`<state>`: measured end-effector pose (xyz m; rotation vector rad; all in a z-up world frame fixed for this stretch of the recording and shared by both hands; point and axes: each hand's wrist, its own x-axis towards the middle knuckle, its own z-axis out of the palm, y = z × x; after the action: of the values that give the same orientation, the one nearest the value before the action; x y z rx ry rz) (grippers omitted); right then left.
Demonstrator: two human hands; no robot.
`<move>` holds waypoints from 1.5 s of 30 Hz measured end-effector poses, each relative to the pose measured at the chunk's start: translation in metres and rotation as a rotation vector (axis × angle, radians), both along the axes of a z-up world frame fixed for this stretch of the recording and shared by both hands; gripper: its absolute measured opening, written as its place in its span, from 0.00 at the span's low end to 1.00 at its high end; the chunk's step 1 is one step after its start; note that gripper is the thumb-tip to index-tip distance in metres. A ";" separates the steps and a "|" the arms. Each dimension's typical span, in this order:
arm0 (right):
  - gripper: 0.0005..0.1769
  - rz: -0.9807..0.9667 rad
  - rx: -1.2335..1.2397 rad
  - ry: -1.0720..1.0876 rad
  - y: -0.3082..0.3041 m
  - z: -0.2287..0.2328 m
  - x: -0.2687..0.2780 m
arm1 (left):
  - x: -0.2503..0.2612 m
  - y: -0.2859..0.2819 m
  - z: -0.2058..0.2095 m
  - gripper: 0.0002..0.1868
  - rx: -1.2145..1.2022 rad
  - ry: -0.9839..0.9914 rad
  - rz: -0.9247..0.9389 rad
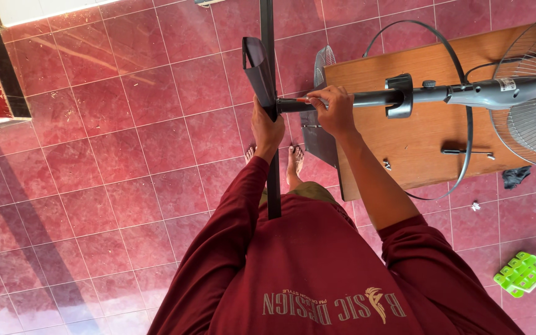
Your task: The person assembles the base of an electric fan by attaching two metal legs to the central pole and securing them with a screwdriver. The person aligns the legs, inserts screws, and tightens them to complete the base assembly.
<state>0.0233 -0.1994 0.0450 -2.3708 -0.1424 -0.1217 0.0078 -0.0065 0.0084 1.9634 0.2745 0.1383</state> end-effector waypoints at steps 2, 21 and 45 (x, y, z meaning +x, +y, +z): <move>0.06 0.000 -0.001 0.014 0.000 -0.001 0.000 | -0.001 0.001 0.000 0.37 -0.005 -0.011 -0.015; 0.07 0.062 0.034 -0.001 -0.001 0.006 -0.002 | -0.003 0.000 -0.007 0.40 -0.013 -0.025 0.031; 0.08 0.258 -0.084 -0.007 -0.013 0.018 0.016 | -0.005 -0.002 -0.016 0.40 -0.003 0.031 0.018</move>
<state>0.0393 -0.2121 0.0633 -2.4120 -0.4629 -0.0001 0.0023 -0.0081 -0.0077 1.9622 0.3126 0.1186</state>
